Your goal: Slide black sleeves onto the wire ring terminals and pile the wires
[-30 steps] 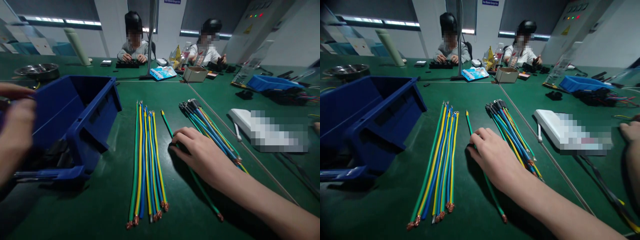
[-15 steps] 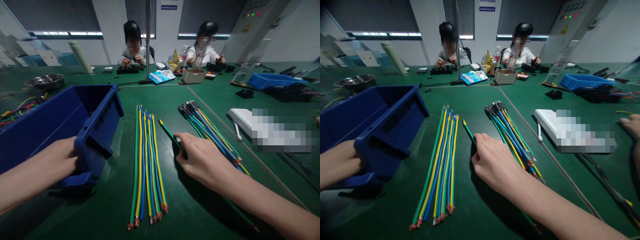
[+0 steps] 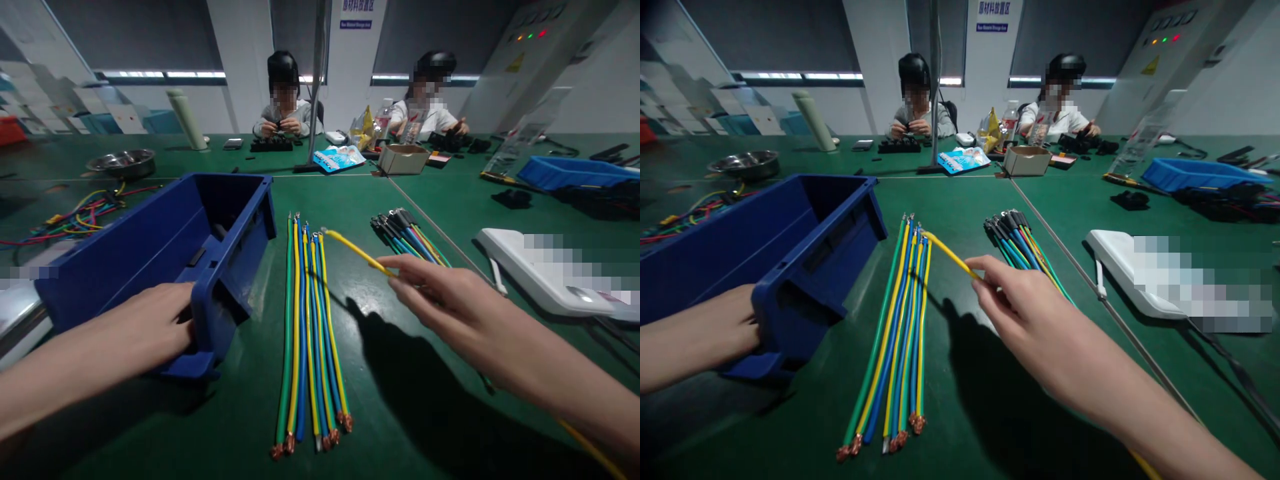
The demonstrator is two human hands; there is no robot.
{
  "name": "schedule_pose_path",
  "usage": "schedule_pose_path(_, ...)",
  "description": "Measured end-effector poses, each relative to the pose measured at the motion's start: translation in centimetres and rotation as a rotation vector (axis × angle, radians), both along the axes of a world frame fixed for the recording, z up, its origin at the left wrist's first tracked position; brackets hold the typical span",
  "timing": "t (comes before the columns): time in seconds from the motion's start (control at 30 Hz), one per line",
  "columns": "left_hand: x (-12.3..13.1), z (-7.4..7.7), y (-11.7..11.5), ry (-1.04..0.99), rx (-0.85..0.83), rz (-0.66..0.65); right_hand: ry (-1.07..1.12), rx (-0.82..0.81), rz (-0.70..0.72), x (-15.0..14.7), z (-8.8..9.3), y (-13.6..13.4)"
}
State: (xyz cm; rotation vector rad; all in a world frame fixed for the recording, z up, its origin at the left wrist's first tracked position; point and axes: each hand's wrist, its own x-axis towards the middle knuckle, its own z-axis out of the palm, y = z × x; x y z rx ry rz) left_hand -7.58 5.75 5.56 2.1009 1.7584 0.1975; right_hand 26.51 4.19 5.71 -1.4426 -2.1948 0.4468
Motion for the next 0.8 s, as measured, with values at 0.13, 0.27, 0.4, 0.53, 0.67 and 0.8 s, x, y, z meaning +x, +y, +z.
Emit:
schedule_pose_path(0.13,-0.6,0.1,-0.6,0.017,-0.187,-0.084,-0.061,-0.032,0.094,-0.7,-0.8,-0.3)
schedule_pose_path(0.27,-2.0,-0.2,-0.8,0.018,-0.276,-0.028,-0.048,-0.205,0.122,-1.1,-1.7,-0.3)
schedule_pose_path(0.4,-3.3,-0.9,-0.8,0.010,-0.297,-0.067,0.134,-0.585,0.135,-1.2,-1.9,-0.3)
schedule_pose_path(0.53,-3.2,-1.4,-0.9,0.027,-0.190,-0.104,0.281,-0.708,0.088,-1.7,-2.1,-0.3)
schedule_pose_path(0.67,-1.6,-0.9,-1.4,0.085,-0.074,-0.156,0.470,-0.800,0.124,-2.3,-2.5,-0.5)
schedule_pose_path(0.8,-0.5,-0.4,-1.6,0.112,-0.062,-0.117,0.618,-0.822,0.128,-2.8,-2.9,-0.2)
